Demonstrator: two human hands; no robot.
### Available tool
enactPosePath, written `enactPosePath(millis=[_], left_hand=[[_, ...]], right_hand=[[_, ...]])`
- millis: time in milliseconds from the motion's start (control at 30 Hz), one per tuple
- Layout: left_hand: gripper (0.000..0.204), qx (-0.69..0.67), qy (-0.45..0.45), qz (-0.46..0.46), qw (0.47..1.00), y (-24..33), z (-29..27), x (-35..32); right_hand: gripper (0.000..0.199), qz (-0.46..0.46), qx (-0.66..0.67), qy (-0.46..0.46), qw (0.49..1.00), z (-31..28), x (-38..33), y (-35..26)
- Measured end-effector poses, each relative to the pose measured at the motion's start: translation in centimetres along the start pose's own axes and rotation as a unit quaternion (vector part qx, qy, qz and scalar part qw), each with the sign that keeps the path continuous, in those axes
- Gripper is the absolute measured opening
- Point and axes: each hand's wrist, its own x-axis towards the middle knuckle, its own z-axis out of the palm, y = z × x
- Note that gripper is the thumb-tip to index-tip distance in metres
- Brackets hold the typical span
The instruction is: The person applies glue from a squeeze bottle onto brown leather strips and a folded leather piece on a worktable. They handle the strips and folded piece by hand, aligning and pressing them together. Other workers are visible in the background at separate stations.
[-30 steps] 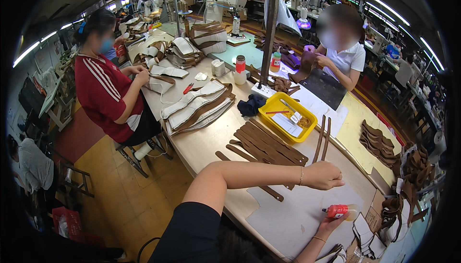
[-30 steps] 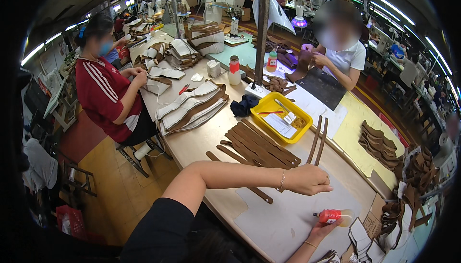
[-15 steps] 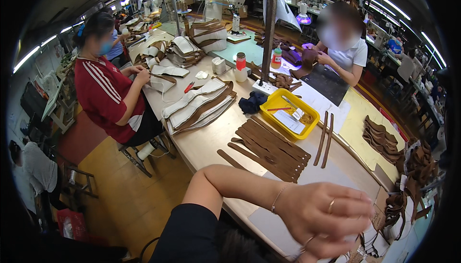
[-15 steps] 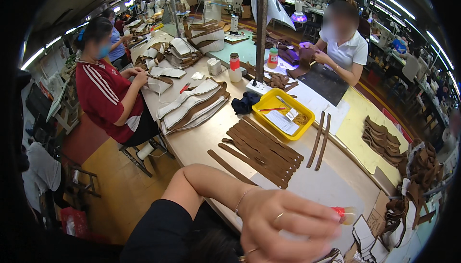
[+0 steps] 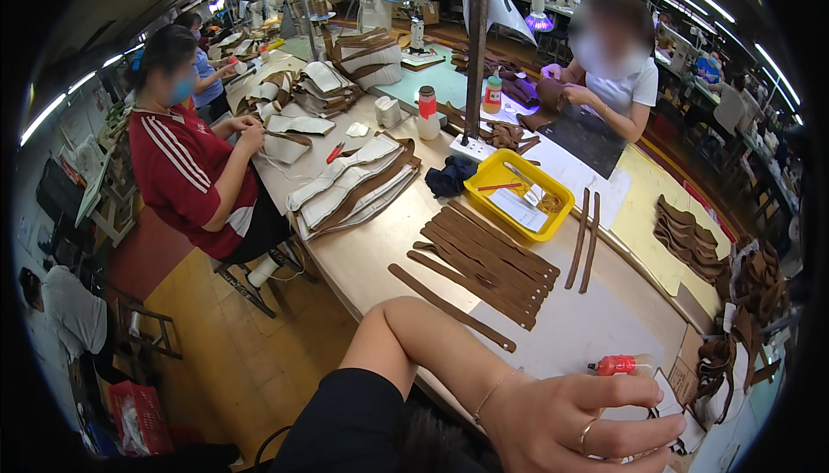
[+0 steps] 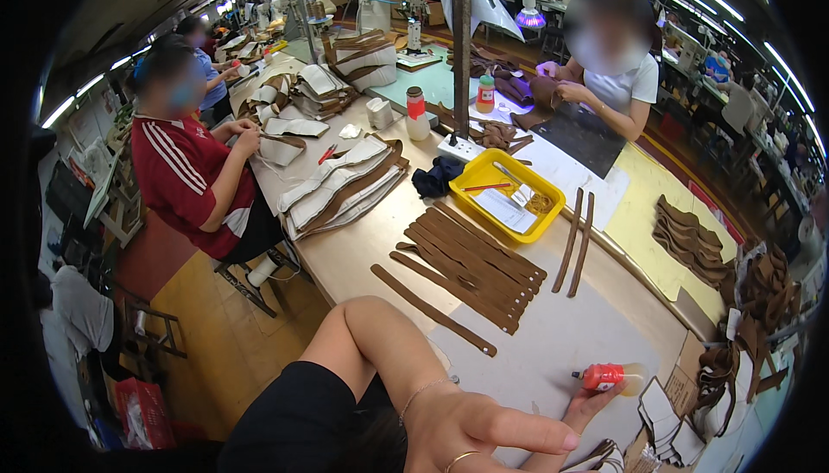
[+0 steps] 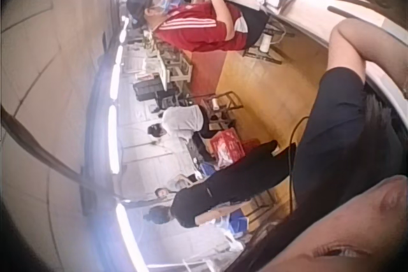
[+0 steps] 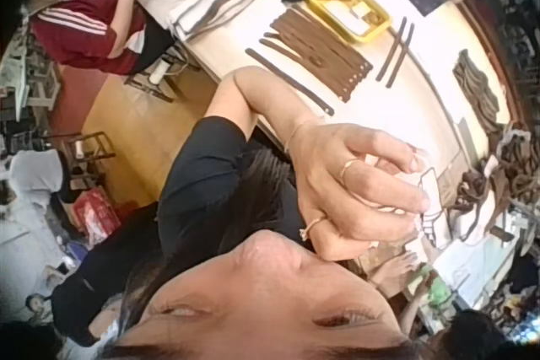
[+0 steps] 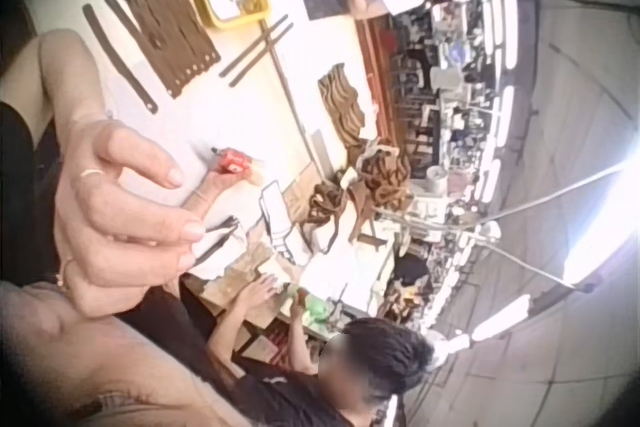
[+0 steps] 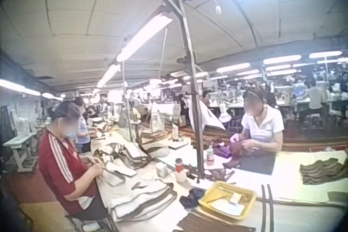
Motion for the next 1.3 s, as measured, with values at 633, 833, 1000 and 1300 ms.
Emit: enactPosePath(millis=[633,833,1000,1300], left_hand=[[0.012,-0.016,0.021,-0.012,1.000,0.5,1.3,0.6],[0.012,0.050,0.132,0.069,0.988,-1.2,4.6,0.3],[0.014,0.039,0.108,0.057,0.992,-0.9,4.9,0.5],[0.015,-0.040,0.020,0.046,0.998,-0.8,2.6,-0.1]], right_hand=[[0.061,0.001,0.005,-0.003,1.000,0.1,-0.3,-0.1],[0.061,0.001,0.004,-0.006,1.000,0.1,-0.5,-0.1],[0.061,0.001,0.003,-0.006,1.000,0.1,-0.6,-0.2],[0.060,-0.001,0.007,-0.013,1.000,0.0,-0.9,-0.4]])
